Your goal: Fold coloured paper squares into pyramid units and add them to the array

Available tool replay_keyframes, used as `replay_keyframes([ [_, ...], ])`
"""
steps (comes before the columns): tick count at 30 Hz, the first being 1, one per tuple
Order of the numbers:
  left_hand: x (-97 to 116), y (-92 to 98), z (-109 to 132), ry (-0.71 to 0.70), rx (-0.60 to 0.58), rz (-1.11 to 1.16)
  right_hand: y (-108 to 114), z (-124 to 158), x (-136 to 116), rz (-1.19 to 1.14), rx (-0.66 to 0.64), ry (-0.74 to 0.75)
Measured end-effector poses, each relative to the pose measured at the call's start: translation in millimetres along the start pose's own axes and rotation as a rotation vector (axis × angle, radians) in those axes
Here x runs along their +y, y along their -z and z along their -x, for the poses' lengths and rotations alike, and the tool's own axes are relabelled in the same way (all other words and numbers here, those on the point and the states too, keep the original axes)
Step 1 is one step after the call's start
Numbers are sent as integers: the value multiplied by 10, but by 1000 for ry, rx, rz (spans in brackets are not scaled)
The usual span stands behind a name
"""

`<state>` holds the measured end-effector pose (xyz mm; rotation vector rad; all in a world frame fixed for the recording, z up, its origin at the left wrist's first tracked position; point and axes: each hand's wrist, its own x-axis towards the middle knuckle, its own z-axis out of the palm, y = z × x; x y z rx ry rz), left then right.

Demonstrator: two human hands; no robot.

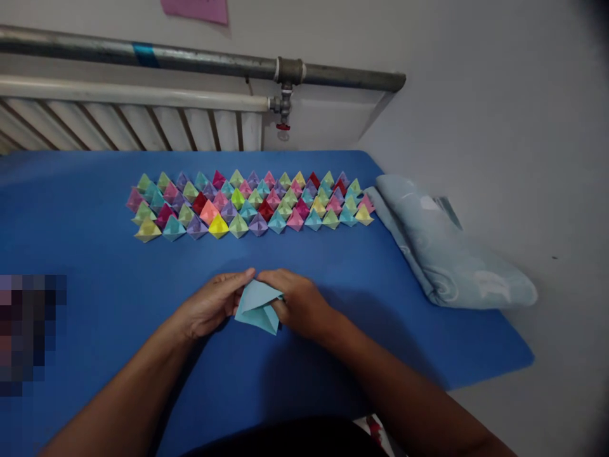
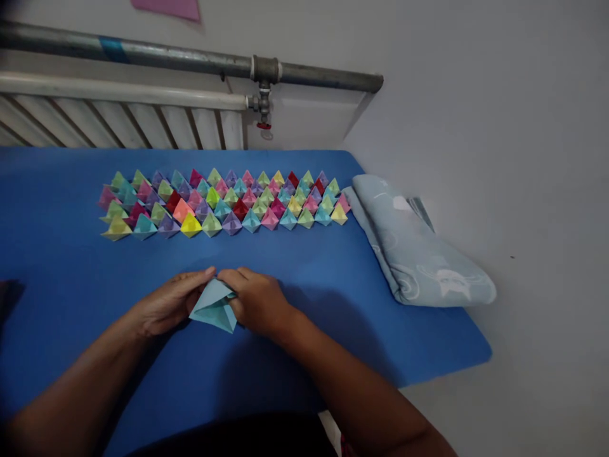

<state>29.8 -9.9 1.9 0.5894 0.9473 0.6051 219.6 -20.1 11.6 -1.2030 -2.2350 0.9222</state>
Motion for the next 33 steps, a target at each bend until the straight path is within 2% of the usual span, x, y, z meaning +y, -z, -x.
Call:
replay_keyframes([
  [4, 31, -1, 20, 11, 25, -8, 25, 1, -4, 120, -94, 20],
  [8, 78, 21, 43, -20, 86, -20, 98, 27, 62, -42, -97, 102],
  [10, 104, 30, 57, -52, 118, -51, 157, 28, 109, -179, -55, 42],
  [14, 137, 4, 87, -169, 157, -125, 221, -21, 126, -508, 124, -261],
  [17, 127, -48, 108, -222, 154, -172, 167, -55, 45, -702, 102, -391],
  [23, 63, -113, 117, -262, 123, -243, -1, -43, -65, -701, 10, -452],
  [26, 28, -119, 96, -292, 177, -280, -34, -38, -54, -685, 61, -455],
  [29, 13, -113, 84, -265, 189, -305, -52, -48, -29, -656, 141, -437],
  [33, 37, -82, 98, -200, 172, -313, -40, -82, 15, -776, 101, -451],
])
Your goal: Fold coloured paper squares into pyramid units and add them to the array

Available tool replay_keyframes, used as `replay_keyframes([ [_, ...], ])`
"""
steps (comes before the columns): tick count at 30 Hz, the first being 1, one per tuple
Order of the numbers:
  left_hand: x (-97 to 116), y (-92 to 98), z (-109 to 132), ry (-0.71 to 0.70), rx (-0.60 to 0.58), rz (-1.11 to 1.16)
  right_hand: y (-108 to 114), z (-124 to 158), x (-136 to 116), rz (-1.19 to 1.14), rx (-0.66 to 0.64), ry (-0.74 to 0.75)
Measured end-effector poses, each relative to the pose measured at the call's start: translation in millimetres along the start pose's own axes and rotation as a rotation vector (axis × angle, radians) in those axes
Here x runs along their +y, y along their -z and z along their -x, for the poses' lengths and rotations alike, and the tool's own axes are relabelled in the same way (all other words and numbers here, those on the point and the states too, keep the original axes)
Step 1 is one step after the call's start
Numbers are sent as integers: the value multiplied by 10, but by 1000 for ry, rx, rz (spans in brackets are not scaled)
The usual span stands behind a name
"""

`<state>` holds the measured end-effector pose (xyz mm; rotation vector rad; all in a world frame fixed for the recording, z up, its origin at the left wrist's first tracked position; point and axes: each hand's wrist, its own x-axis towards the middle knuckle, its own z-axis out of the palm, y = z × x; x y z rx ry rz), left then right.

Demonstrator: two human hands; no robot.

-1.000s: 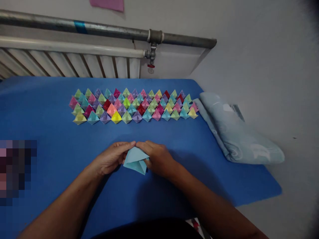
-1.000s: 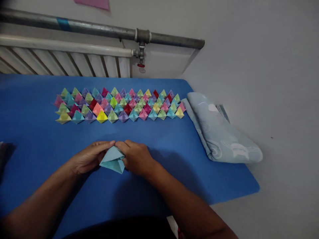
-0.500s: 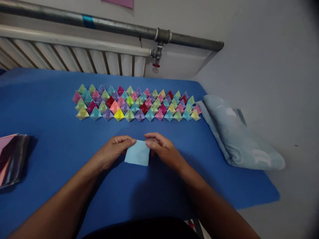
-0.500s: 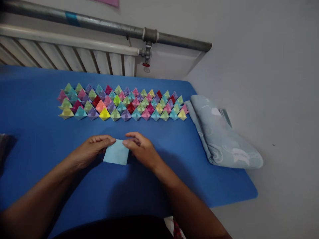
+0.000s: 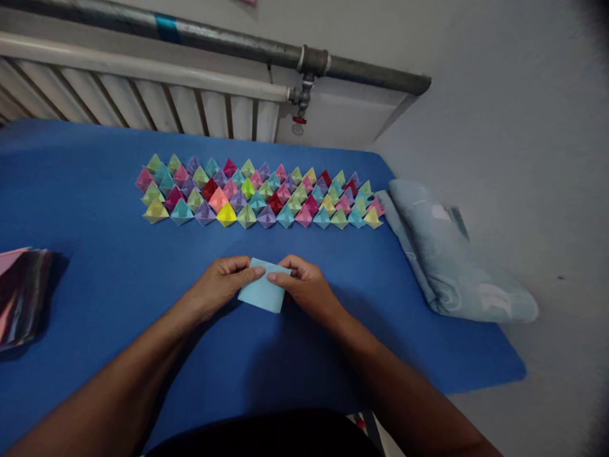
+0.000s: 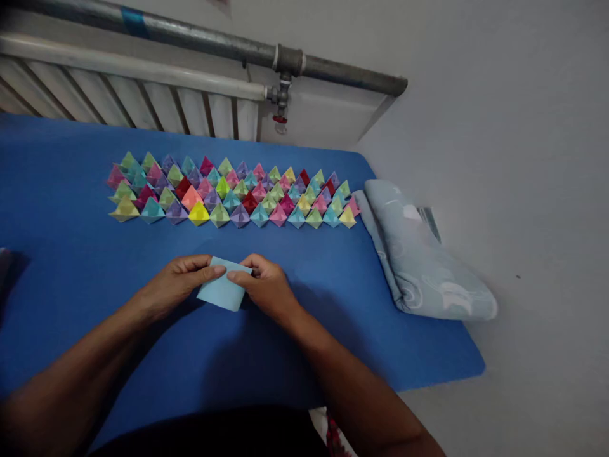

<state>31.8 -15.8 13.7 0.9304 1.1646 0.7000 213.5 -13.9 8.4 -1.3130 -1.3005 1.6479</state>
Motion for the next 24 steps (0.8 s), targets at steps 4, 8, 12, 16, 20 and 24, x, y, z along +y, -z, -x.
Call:
replay_keyframes([
  [4, 27, 18, 3, 15, -31, 3, 25, -37, -7, -89, 23, 39],
  [8, 40, 15, 2, -3, -81, -78, 30, -45, 1, -91, 126, 108],
  [12, 52, 51, 5, 44, -97, -95, 72, -49, 17, 28, 100, 165],
  [16, 53, 106, -16, 53, -50, -117, 120, -67, 48, 307, 122, 305],
  [20, -4, 140, -54, -16, 21, -302, 136, -93, 86, 675, 92, 418],
  [24, -76, 146, -42, -113, 108, -781, 141, -104, 118, 913, -2, 433],
])
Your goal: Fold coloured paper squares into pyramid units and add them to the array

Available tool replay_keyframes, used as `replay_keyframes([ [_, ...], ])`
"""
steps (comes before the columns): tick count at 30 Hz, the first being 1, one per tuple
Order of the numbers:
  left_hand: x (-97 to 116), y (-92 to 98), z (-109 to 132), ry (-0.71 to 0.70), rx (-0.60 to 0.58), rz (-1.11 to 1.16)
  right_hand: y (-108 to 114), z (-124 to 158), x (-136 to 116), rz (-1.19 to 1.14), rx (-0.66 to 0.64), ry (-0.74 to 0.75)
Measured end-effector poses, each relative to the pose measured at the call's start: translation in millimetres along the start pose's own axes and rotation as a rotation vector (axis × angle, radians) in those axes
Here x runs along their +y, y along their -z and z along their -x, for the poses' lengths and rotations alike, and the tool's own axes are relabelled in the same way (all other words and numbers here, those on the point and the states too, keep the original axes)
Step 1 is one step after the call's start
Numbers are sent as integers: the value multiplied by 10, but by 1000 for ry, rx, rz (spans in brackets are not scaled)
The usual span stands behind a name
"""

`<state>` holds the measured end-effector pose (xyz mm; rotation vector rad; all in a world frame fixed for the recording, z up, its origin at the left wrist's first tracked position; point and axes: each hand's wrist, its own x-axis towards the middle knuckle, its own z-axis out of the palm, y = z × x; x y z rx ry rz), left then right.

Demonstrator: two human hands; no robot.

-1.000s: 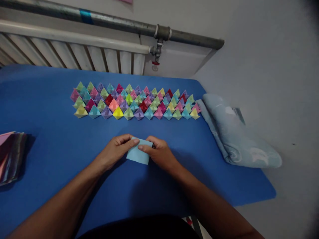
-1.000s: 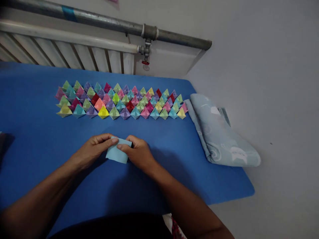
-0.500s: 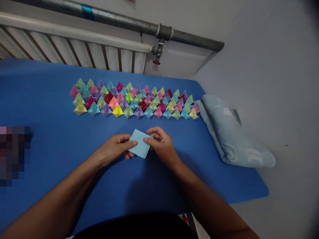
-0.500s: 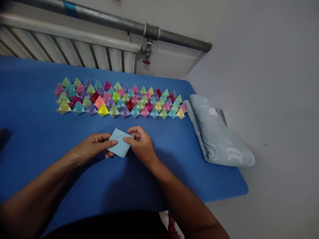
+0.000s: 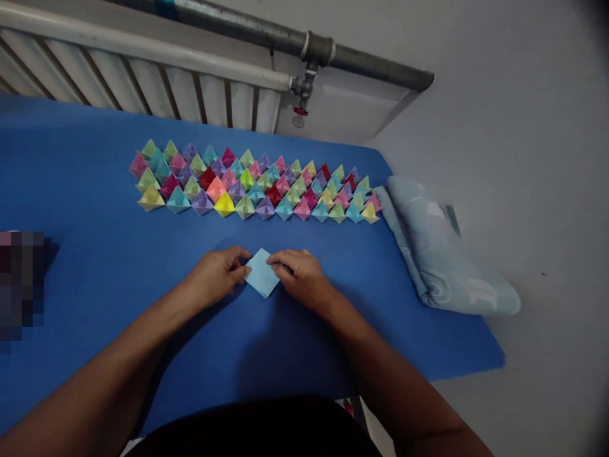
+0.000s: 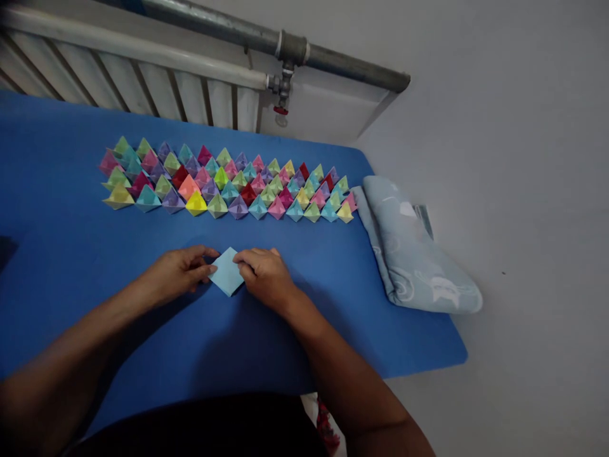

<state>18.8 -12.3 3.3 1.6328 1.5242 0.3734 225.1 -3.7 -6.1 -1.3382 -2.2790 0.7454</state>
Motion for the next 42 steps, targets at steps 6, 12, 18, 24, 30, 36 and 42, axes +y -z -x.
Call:
replay_keyframes([
  [6, -18, -70, 46, -489, 203, -473, 12, 14, -13, 192, -76, 55],
  [12, -89, -65, 15, -666, 73, -567, 94, 77, -85, 319, -101, 26],
  [18, -19, 32, 86, -582, -1, -641, 191, 124, -104, 361, -136, 107],
  [24, -6, 78, 67, -564, -65, -588, 281, 118, -41, 248, -206, 123],
  [30, -57, 103, 51, -566, -60, -541, 312, 122, -31, 192, -203, 108],
  [36, -11, 104, 66, -573, -72, -570, 319, 113, 4, 167, -202, 128],
  [42, -32, 94, 48, -577, -57, -605, 319, 114, 17, 163, -201, 110],
])
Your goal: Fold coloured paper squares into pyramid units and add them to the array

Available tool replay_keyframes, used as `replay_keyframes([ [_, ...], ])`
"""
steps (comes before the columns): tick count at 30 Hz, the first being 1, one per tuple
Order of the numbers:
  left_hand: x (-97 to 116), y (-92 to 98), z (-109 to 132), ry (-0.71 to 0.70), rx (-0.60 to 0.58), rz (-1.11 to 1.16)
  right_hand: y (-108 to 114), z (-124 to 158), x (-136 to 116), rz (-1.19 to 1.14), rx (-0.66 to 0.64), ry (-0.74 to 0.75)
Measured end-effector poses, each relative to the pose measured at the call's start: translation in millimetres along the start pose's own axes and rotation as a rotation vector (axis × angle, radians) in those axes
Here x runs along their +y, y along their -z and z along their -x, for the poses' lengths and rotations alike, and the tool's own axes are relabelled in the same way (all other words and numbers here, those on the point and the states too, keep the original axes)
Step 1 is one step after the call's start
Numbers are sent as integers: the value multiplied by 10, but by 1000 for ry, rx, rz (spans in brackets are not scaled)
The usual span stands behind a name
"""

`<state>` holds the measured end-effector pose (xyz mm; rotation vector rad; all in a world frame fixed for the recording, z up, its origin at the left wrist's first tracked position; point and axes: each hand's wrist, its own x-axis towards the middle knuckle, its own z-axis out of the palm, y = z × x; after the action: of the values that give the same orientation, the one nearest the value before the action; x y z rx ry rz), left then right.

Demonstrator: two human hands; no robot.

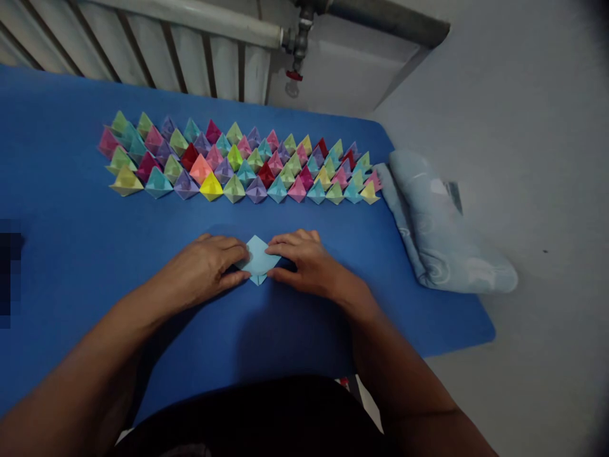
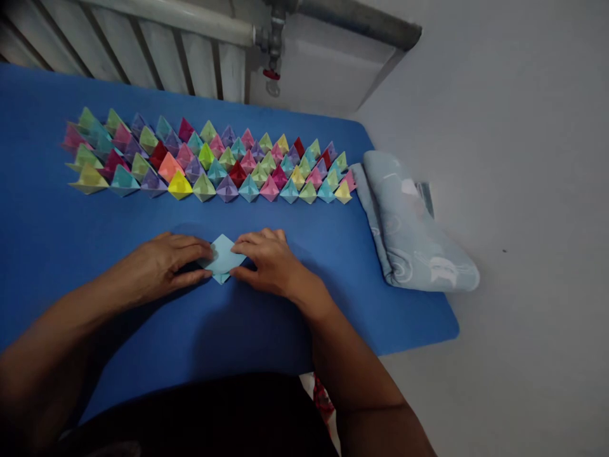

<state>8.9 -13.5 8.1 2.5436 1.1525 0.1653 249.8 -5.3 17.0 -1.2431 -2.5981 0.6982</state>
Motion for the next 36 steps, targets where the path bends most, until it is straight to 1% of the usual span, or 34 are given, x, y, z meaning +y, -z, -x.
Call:
replay_keyframes([
  [5, -5, -28, -5, -7, 30, -22, -10, 3, 5, 6, 9, 2],
  [13, 146, -18, 1, 14, 44, -132, -16, -20, -9, 20, 12, 1],
  [16, 162, -20, 8, 10, 43, -148, -8, -19, -13, 11, 1, -3],
  [22, 89, -46, 24, 5, 51, -94, 3, -21, -12, 16, -19, -12],
  [25, 64, -45, 28, 4, 64, -59, -3, -25, -9, 18, -14, -7],
  [29, 48, -33, 24, 39, 49, 2, -10, -22, -5, 17, -5, -7],
  [33, 32, -39, 29, 43, 76, 65, -18, -17, -2, 9, 5, -5],
  [36, 31, -34, 32, 44, 75, 68, -28, -13, 1, 7, 19, -4],
])
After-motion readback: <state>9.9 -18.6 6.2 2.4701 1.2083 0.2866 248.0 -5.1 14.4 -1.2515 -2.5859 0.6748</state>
